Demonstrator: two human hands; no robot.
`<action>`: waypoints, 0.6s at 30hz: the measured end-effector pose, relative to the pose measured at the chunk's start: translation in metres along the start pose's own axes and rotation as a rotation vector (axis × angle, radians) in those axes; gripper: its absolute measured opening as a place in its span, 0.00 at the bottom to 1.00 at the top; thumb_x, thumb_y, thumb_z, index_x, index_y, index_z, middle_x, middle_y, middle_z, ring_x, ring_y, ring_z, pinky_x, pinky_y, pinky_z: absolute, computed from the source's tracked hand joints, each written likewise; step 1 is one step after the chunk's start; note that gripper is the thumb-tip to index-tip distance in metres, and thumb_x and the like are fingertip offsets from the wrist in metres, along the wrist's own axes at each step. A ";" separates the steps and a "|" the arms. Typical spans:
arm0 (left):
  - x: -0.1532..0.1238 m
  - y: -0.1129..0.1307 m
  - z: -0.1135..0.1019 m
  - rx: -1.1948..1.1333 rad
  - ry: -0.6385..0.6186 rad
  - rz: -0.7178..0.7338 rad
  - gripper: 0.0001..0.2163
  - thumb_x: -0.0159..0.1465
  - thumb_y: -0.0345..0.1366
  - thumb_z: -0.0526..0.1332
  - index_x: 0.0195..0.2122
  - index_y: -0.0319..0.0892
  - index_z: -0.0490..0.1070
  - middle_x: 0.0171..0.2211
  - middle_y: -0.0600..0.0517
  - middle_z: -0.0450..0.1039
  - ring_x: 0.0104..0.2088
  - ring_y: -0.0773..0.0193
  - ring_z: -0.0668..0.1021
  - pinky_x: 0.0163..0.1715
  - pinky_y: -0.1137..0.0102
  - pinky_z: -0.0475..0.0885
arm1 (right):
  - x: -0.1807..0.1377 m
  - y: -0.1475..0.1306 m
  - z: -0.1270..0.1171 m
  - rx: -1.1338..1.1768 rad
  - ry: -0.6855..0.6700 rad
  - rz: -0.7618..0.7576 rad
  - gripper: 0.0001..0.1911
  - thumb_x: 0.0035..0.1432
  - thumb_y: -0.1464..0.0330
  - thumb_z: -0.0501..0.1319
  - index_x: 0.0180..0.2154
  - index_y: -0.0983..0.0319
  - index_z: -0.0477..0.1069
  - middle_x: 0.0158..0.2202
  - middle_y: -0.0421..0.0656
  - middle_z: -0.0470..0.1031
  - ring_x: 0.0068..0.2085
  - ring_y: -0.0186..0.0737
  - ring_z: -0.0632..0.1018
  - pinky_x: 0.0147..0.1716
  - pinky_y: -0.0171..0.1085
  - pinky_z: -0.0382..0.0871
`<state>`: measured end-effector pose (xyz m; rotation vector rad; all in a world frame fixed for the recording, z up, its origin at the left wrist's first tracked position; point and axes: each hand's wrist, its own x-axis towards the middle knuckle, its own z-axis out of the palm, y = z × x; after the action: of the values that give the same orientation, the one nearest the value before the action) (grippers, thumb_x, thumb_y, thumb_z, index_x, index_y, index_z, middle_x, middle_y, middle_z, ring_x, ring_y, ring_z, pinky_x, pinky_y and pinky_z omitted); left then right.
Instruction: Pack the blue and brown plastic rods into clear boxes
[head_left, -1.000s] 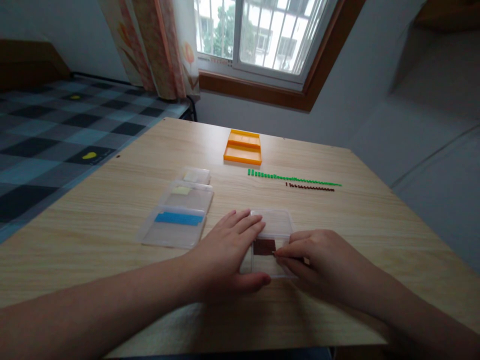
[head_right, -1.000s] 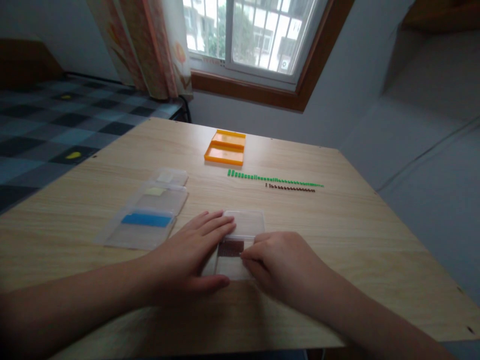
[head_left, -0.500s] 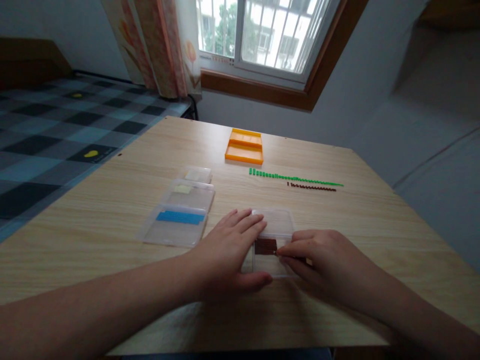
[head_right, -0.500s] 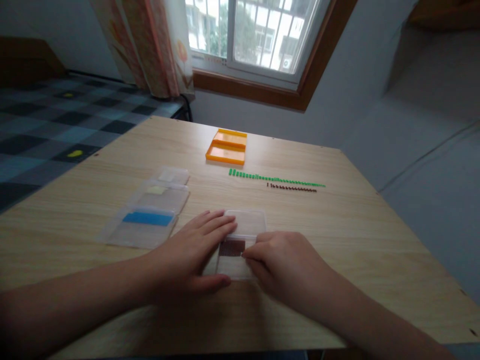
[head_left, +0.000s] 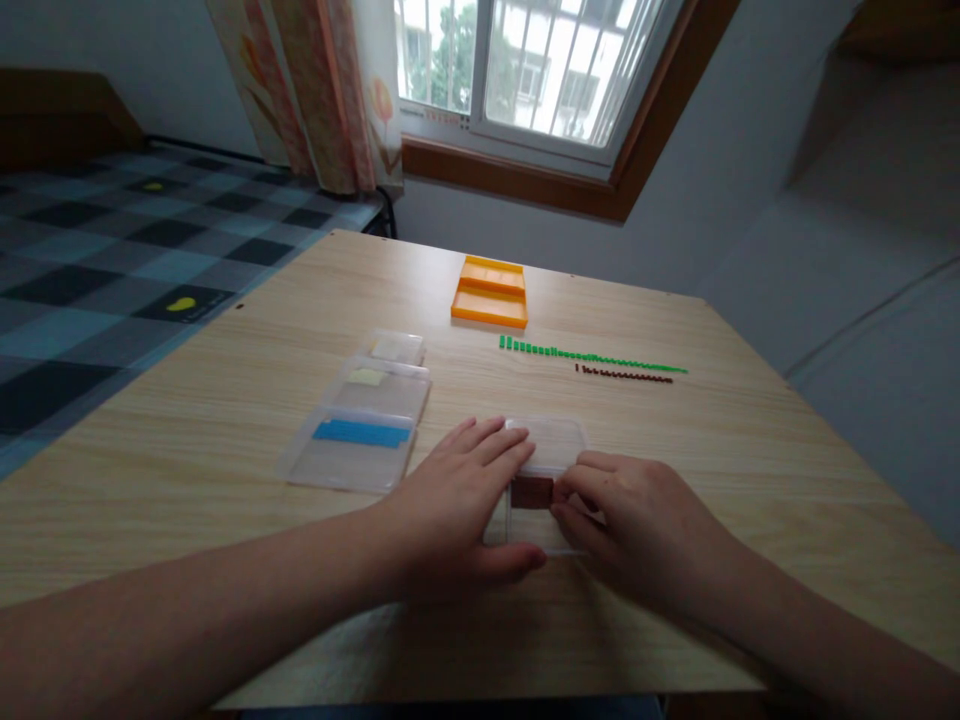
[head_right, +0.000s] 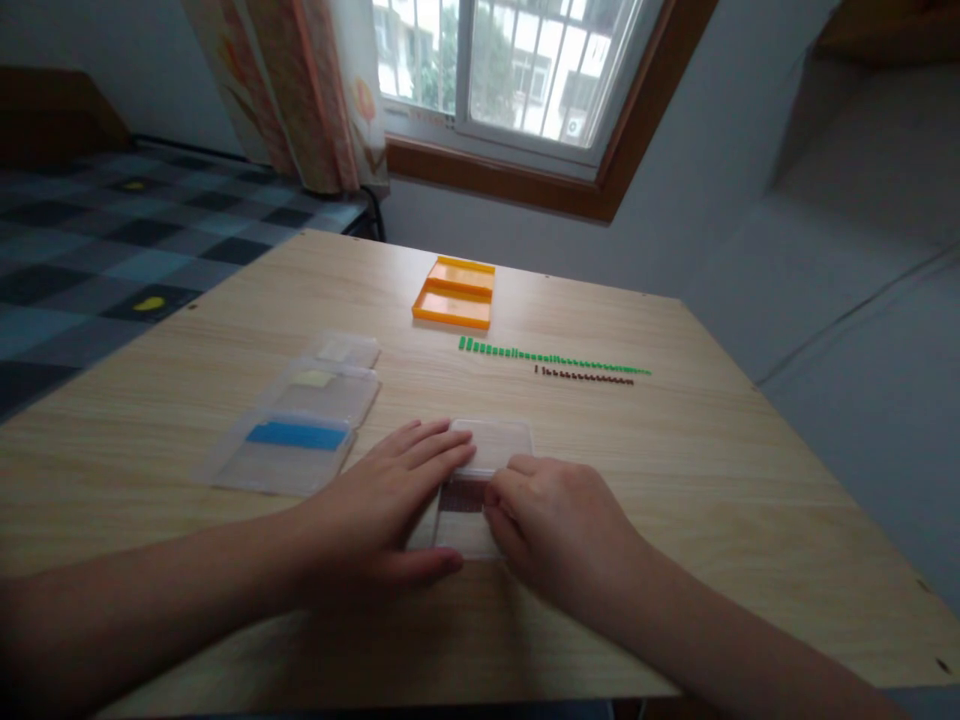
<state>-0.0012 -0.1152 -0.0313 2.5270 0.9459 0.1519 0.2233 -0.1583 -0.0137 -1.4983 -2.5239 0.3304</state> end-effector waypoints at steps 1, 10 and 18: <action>0.000 0.000 0.000 0.005 0.000 -0.001 0.42 0.61 0.56 0.68 0.70 0.35 0.59 0.73 0.37 0.55 0.73 0.39 0.55 0.71 0.45 0.50 | 0.000 0.000 0.001 0.003 0.003 -0.002 0.10 0.64 0.73 0.58 0.29 0.62 0.73 0.29 0.40 0.75 0.30 0.35 0.74 0.31 0.36 0.58; 0.000 0.002 -0.002 0.042 -0.036 -0.023 0.44 0.61 0.55 0.68 0.71 0.35 0.58 0.74 0.38 0.52 0.74 0.41 0.53 0.72 0.47 0.48 | -0.003 0.005 -0.016 0.093 -0.026 0.018 0.10 0.65 0.72 0.58 0.32 0.60 0.77 0.30 0.38 0.76 0.30 0.33 0.74 0.31 0.34 0.59; 0.000 0.001 -0.002 0.029 -0.018 -0.006 0.44 0.61 0.55 0.69 0.71 0.34 0.59 0.73 0.37 0.54 0.74 0.41 0.54 0.72 0.47 0.48 | -0.007 0.017 -0.036 0.054 -0.179 -0.181 0.12 0.66 0.74 0.58 0.39 0.59 0.81 0.34 0.41 0.77 0.32 0.33 0.74 0.32 0.35 0.61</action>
<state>-0.0009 -0.1150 -0.0292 2.5473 0.9554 0.1147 0.2504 -0.1536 0.0154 -1.2609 -2.7392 0.5214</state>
